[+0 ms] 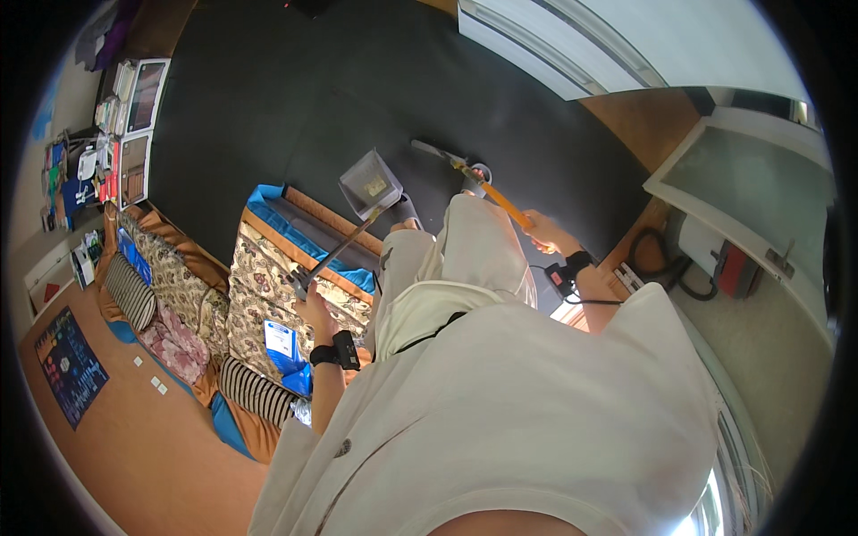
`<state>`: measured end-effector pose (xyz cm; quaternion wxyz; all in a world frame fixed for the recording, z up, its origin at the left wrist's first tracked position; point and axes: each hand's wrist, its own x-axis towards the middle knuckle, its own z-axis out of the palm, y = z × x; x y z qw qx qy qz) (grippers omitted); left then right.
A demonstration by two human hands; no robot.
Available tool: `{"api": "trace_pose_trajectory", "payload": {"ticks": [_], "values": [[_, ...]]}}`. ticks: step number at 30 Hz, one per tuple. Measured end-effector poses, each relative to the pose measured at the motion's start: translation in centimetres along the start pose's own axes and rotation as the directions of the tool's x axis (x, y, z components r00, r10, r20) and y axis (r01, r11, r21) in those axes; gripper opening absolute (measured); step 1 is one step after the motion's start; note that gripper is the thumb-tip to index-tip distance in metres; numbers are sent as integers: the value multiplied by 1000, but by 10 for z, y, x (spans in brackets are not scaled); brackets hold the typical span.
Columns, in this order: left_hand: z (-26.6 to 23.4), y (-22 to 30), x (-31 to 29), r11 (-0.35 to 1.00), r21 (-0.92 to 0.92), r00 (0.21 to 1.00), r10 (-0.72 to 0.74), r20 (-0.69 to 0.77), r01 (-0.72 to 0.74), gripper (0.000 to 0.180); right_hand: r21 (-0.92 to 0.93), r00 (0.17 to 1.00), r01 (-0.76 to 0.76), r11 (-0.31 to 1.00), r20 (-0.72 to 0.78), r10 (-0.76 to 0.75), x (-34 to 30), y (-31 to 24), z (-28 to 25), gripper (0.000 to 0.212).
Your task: The person sweeps debris into a dustpan using a long-handled broom while moving through a room.
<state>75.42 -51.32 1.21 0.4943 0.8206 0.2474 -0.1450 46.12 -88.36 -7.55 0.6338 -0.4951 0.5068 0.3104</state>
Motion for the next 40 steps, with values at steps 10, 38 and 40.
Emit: {"api": "trace_pose_trajectory", "payload": {"ticks": [10,38,40], "values": [[6,36,58,1000,12,993,9,114,-10,11,-343,925,105,933,-310,-218,37,-66,10,34],[-15,38,244,927,199,896,223,383,-316,8,-59,907,-187,981,-393,149,-75,51,224,42],[-22,38,229,948,151,905,210,370,-282,13,-185,900,-58,981,-435,-29,-60,73,221,46]]}}
